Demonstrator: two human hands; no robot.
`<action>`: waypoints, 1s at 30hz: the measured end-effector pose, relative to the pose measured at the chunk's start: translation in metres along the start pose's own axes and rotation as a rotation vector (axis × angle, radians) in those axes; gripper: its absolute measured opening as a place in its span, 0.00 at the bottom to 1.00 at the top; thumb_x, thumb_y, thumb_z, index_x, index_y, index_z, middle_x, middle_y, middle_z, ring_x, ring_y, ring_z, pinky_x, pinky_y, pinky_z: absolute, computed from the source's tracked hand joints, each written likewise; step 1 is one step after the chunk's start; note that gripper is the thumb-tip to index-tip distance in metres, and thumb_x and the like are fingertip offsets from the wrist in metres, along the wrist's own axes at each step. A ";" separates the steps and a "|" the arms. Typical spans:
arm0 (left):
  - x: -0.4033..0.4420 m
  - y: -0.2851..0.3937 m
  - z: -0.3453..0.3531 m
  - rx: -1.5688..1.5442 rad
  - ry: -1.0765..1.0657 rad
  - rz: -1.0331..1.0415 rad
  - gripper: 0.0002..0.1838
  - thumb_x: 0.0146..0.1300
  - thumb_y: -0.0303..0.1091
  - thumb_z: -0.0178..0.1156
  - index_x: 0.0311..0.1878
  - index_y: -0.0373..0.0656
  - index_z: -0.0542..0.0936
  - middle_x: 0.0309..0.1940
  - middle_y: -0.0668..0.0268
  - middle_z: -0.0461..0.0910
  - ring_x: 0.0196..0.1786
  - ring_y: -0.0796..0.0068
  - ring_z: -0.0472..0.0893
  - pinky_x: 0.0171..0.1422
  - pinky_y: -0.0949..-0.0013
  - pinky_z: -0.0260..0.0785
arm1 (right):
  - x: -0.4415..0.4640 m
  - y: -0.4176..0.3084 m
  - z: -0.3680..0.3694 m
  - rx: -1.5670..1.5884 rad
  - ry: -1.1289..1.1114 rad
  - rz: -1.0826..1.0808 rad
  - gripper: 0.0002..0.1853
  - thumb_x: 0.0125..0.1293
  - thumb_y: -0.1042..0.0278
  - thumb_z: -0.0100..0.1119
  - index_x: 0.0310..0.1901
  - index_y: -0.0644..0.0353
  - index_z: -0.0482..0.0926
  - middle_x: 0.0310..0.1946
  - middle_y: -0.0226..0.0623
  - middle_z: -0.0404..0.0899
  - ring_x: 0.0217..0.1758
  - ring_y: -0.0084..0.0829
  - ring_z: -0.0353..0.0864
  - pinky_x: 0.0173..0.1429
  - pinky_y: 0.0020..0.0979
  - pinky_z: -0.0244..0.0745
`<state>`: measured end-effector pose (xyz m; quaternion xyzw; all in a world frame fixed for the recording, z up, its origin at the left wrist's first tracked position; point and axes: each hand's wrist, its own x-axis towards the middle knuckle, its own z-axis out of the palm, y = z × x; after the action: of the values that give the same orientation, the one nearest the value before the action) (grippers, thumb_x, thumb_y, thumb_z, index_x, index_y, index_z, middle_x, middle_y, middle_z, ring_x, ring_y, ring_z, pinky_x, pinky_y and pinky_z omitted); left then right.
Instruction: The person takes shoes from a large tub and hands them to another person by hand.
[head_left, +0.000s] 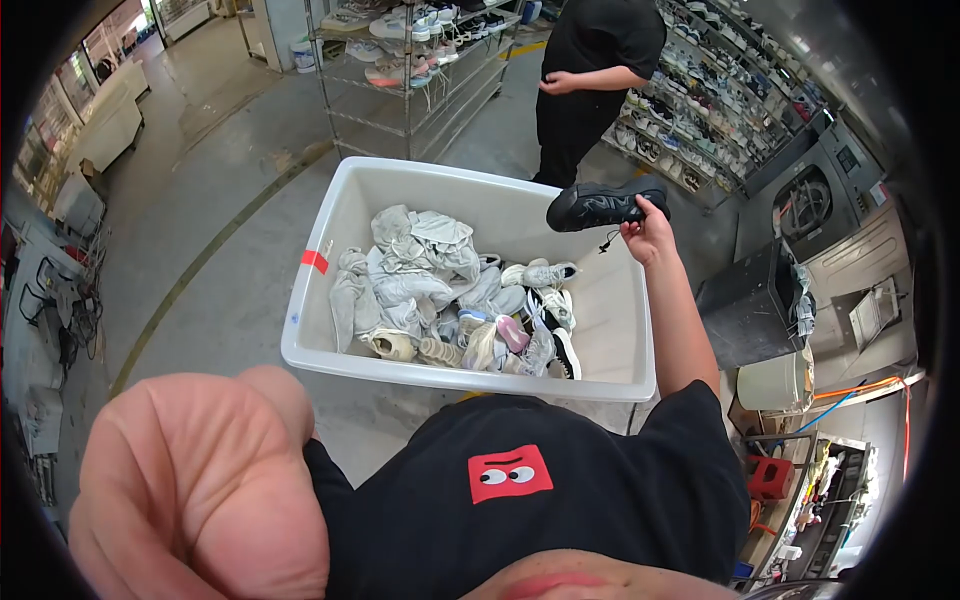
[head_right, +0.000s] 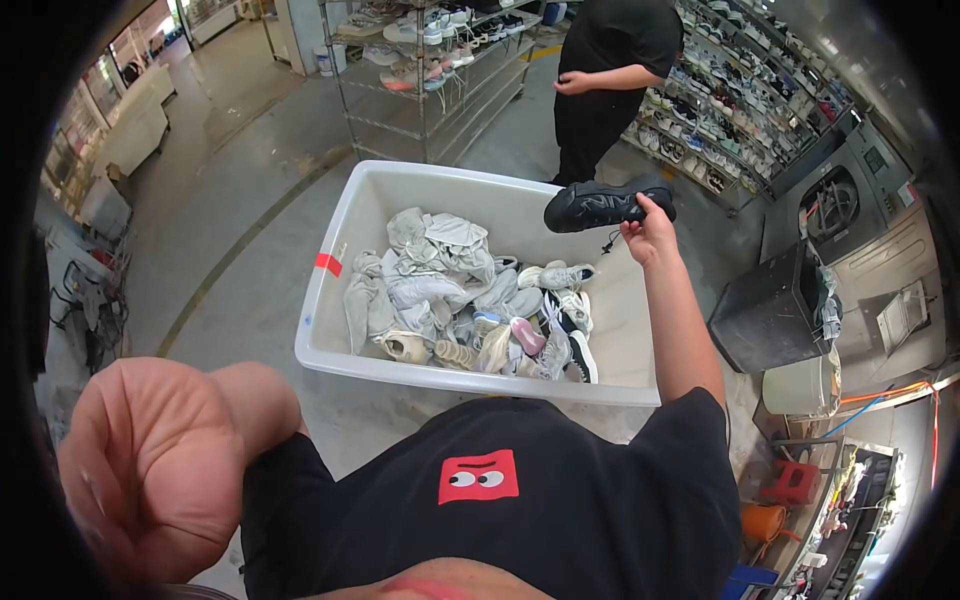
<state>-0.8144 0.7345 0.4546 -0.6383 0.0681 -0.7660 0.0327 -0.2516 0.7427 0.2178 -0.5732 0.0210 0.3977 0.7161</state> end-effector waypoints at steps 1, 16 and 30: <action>0.001 0.000 -0.003 0.000 0.002 0.007 0.18 0.69 0.52 0.50 0.51 0.59 0.85 0.47 0.85 0.82 0.47 0.86 0.77 0.54 0.66 0.69 | -0.003 -0.001 0.003 -0.001 0.008 0.002 0.16 0.67 0.56 0.70 0.40 0.56 0.74 0.27 0.28 0.68 0.23 0.20 0.66 0.32 0.24 0.78; 0.007 -0.021 -0.027 0.047 -0.021 0.026 0.24 0.69 0.53 0.46 0.49 0.51 0.86 0.52 0.77 0.85 0.53 0.83 0.81 0.59 0.64 0.72 | 0.014 -0.016 0.029 -0.075 -0.052 -0.042 0.15 0.68 0.55 0.68 0.33 0.54 0.73 0.22 0.26 0.69 0.20 0.20 0.67 0.29 0.25 0.78; -0.070 -0.055 -0.066 0.265 -0.041 -0.559 0.26 0.70 0.56 0.48 0.53 0.47 0.84 0.55 0.72 0.83 0.56 0.78 0.79 0.62 0.63 0.69 | 0.011 -0.017 0.033 -0.050 -0.143 -0.072 0.09 0.69 0.56 0.65 0.43 0.47 0.79 0.32 0.24 0.78 0.29 0.22 0.76 0.27 0.24 0.73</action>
<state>-0.8641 0.8023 0.3827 -0.6377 -0.2111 -0.7347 -0.0949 -0.2483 0.7760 0.2378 -0.5616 -0.0611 0.4120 0.7150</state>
